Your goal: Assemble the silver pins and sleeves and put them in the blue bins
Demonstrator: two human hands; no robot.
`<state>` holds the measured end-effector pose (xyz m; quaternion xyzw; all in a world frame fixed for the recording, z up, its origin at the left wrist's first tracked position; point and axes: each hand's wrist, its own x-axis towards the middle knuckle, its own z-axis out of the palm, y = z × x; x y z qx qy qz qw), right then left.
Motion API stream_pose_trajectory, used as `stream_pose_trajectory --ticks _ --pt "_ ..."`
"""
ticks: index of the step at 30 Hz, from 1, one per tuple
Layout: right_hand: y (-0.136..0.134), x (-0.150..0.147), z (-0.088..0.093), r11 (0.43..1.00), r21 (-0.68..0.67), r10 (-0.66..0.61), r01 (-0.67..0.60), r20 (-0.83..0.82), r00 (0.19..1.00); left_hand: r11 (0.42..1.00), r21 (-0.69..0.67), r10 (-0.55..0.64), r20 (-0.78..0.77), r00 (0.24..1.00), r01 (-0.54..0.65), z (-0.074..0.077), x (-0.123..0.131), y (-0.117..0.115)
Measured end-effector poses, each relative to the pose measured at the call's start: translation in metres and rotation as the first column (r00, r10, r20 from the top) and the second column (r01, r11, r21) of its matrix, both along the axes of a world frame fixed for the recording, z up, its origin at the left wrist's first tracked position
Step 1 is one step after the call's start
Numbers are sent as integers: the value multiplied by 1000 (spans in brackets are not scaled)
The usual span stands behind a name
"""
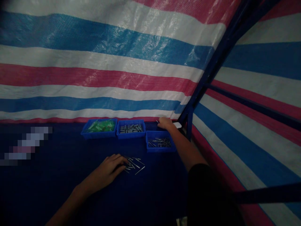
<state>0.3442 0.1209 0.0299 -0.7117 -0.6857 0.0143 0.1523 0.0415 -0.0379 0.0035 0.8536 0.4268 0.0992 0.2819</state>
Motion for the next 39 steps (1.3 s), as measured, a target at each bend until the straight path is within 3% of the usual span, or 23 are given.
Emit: stream_pose_trajectory --ticks 2,5,7,11,15,18,21,26,32,39 --pt "-21 -1 17 998 -58 13 -9 81 997 1000 11 18 4 1000 -18 -1 -2 2" --pt "-67 -4 36 990 143 -20 -11 220 975 998 28 48 -14 999 -48 0 -4 2" --pt "-100 -7 39 986 167 -80 26 328 941 999 30 41 -29 999 -40 1 -2 1" --pt "-151 -18 25 995 -75 91 -64 449 889 1000 11 -9 -29 1000 9 1 0 0" --pt "-177 -29 -4 991 46 101 -122 327 940 1000 -1 2 -79 997 -2 0 -4 2" --pt "-173 -32 -26 990 84 82 -110 283 955 1000 1 18 -122 992 -18 2 -6 2" --pt "-151 -30 -39 989 140 7 -41 236 972 1000 14 2 -133 991 0 4 -6 2" --pt "-110 -23 -45 975 215 24 -57 155 988 999 47 -18 -73 997 22 3 -3 1" --pt "-89 -13 -57 940 328 71 -92 75 995 988 155 22 34 999 -27 -4 2 -1" --pt "-76 -11 -67 915 394 47 -84 103 994 860 464 115 226 967 -210 -20 11 23"
